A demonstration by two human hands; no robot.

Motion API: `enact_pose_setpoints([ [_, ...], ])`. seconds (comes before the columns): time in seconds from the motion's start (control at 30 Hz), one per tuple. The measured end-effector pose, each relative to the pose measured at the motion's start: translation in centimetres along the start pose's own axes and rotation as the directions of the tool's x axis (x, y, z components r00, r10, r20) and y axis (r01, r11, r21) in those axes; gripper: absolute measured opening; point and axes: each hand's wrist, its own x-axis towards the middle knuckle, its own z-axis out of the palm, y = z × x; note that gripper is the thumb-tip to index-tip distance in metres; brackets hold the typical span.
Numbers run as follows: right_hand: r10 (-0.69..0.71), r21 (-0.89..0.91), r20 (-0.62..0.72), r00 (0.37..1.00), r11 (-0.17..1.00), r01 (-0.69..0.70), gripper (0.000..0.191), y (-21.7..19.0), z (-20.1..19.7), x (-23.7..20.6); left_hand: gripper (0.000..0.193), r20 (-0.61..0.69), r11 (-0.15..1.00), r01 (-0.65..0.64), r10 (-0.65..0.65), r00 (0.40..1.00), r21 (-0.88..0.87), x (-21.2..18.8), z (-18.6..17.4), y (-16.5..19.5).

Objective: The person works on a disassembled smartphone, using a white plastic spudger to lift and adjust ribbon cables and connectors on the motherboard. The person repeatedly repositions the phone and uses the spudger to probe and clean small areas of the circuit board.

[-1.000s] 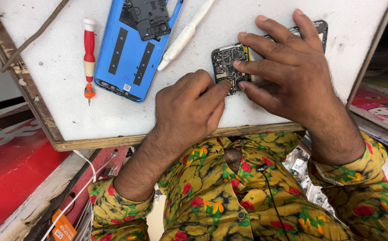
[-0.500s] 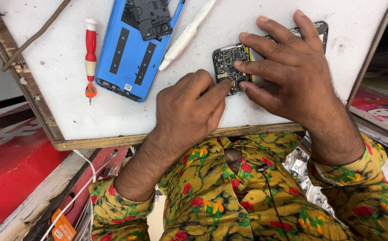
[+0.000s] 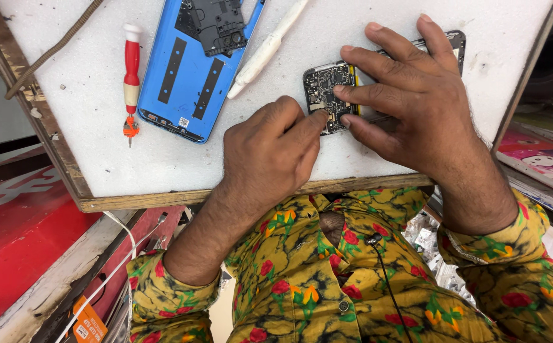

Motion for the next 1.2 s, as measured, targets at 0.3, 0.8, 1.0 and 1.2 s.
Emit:
enact_pose_setpoints([
  [0.3,-0.019,-0.022,-0.022,1.0,1.0,0.018,0.039,0.44,0.52,-0.54,0.024,-0.011,1.0,0.008,-0.008,1.0,0.013,0.05,-0.05,0.03],
  [0.8,-0.014,0.0,-0.02,1.0,1.0,0.014,0.038,0.58,0.51,-0.67,0.024,0.018,0.999,0.026,-0.026,1.0,-0.023,0.36,-0.3,-0.01],
  [1.0,-0.011,-0.007,-0.001,1.0,1.0,0.011,0.037,0.35,0.2,-0.47,0.025,0.03,1.0,0.02,-0.019,0.999,-0.019,0.31,-0.28,-0.13],
  [1.2,0.0,-0.01,0.009,1.0,1.0,0.0,0.037,0.18,0.05,-0.24,0.024,0.037,0.999,0.003,-0.002,0.999,-0.035,0.46,-0.34,-0.21],
])
